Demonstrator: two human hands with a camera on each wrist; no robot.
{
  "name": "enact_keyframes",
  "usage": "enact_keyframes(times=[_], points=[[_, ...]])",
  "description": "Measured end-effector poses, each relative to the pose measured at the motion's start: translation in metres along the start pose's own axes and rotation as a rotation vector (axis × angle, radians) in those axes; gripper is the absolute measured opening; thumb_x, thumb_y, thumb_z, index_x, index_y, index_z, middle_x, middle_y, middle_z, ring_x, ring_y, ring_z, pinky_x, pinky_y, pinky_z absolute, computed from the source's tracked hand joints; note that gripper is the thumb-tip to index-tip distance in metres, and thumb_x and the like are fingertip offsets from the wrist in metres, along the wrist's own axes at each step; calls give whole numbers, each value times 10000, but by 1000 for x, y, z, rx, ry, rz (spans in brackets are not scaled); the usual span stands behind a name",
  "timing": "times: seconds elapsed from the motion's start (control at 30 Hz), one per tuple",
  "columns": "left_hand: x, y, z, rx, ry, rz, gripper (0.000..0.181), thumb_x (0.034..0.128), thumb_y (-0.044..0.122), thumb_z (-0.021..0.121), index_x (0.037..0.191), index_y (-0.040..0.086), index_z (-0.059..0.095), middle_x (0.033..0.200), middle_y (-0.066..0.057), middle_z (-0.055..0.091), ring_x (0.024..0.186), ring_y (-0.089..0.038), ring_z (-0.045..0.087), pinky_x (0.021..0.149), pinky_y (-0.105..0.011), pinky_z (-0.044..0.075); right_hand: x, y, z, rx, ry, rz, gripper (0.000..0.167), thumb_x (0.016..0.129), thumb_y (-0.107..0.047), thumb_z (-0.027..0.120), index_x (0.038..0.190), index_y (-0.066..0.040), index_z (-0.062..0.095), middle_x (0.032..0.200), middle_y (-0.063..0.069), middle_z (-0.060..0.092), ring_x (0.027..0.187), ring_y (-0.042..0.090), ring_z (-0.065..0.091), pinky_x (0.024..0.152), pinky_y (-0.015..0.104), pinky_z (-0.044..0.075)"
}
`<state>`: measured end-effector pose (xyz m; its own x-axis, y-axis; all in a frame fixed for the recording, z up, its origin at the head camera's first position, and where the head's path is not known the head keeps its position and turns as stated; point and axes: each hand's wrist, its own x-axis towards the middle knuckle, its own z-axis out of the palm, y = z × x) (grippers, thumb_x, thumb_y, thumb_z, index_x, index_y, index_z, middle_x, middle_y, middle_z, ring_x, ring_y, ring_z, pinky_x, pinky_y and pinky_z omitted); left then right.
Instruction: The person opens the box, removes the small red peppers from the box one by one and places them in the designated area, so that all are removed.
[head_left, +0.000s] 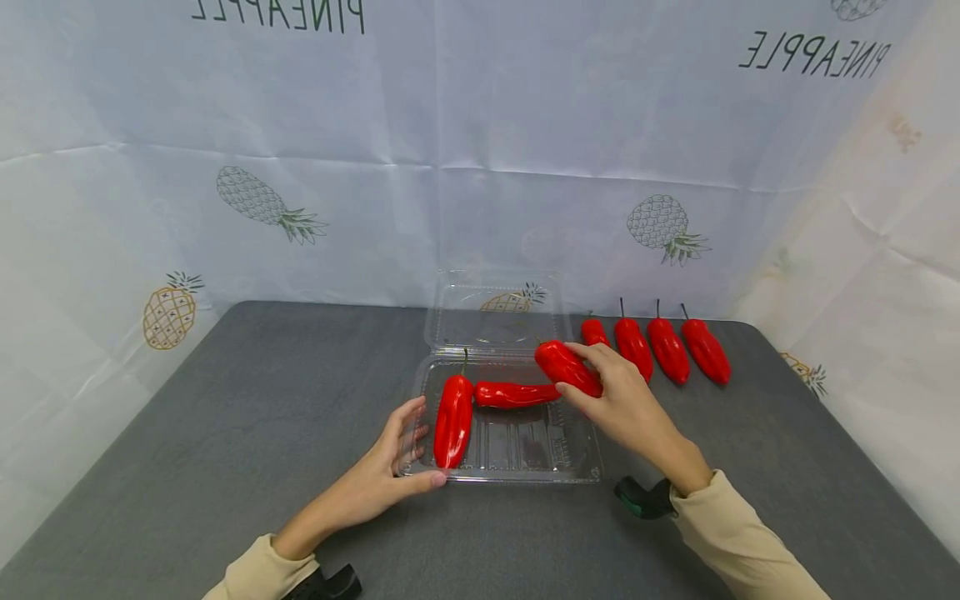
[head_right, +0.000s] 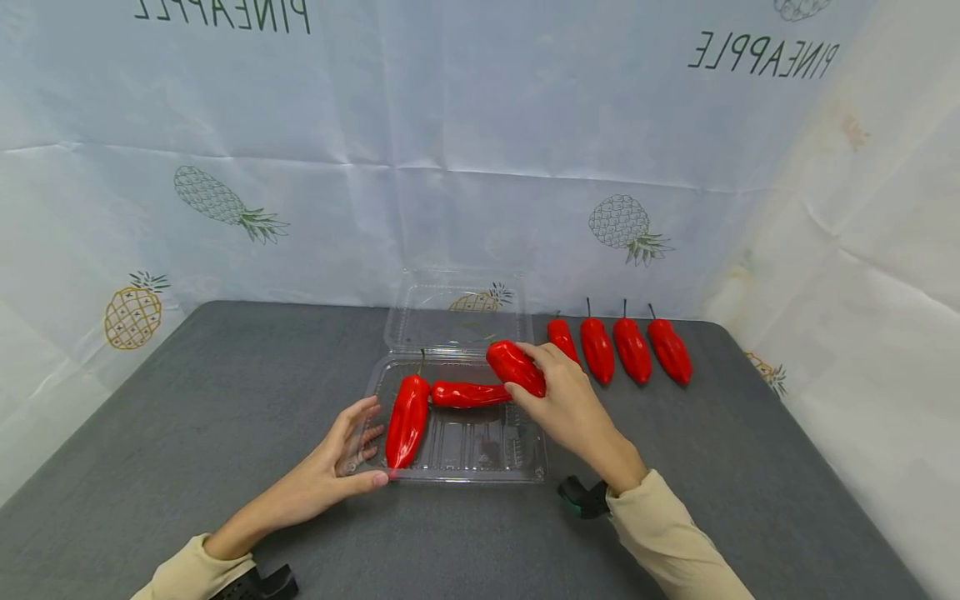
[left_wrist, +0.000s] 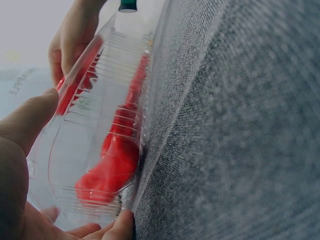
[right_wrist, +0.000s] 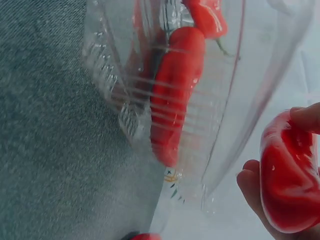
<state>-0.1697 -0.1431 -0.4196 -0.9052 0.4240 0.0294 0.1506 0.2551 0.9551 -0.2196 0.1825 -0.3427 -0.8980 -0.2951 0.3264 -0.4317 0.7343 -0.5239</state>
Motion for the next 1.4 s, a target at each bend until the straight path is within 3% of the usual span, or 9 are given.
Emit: enact_keyframes(times=[0.23, 0.5, 0.73, 0.87, 1.07, 1.4], points=[[0, 1, 0, -2, 1, -7, 964, 898, 239, 736, 1569, 119, 55, 1654, -144, 87, 1498, -427, 232, 1174, -573, 312, -6, 8, -6, 10, 28, 54, 553, 871, -136, 733, 1375, -26, 532, 1191, 191, 657, 924, 297, 633, 692, 410, 617], [0, 1, 0, -3, -3, -9, 966, 899, 252, 734, 1569, 119, 51, 1655, -143, 80, 1500, -427, 224, 1176, -571, 308, -12, 18, -13, 21, 46, 72, 568, 883, -139, 728, 1392, -25, 504, 1218, 198, 655, 900, 284, 648, 662, 334, 594], [0, 0, 0, -5, -3, -12, 962, 899, 247, 733, 1570, 124, 54, 1655, -139, 79, 1499, -425, 229, 1175, -570, 311, -15, 26, -16, 0, 61, 81, 566, 870, -127, 731, 1360, 13, 484, 1191, 232, 656, 921, 346, 680, 728, 445, 620], [0, 0, 0, -6, -3, -9, 962, 900, 247, 734, 1570, 123, 54, 1656, -140, 75, 1501, -423, 225, 1177, -561, 311, -16, 29, -19, -27, 31, 106, 571, 872, -126, 712, 1367, 21, 469, 1236, 239, 639, 946, 334, 656, 756, 446, 604], [-1, 0, 0, -7, 0, 3, 964, 898, 249, 738, 1569, 123, 57, 1658, -138, 72, 1501, -421, 228, 1173, -542, 317, -17, 32, -23, -35, -32, 150, 581, 880, -124, 679, 1383, 36, 435, 1278, 243, 616, 886, 259, 625, 701, 332, 543], [0, 0, 0, -12, -4, -10, 973, 895, 245, 740, 1571, 124, 50, 1658, -137, 74, 1506, -412, 222, 1179, -538, 310, -17, 36, -24, -4, -112, 205, 586, 896, -171, 691, 1374, 64, 446, 1272, 268, 611, 957, 309, 663, 723, 399, 605]])
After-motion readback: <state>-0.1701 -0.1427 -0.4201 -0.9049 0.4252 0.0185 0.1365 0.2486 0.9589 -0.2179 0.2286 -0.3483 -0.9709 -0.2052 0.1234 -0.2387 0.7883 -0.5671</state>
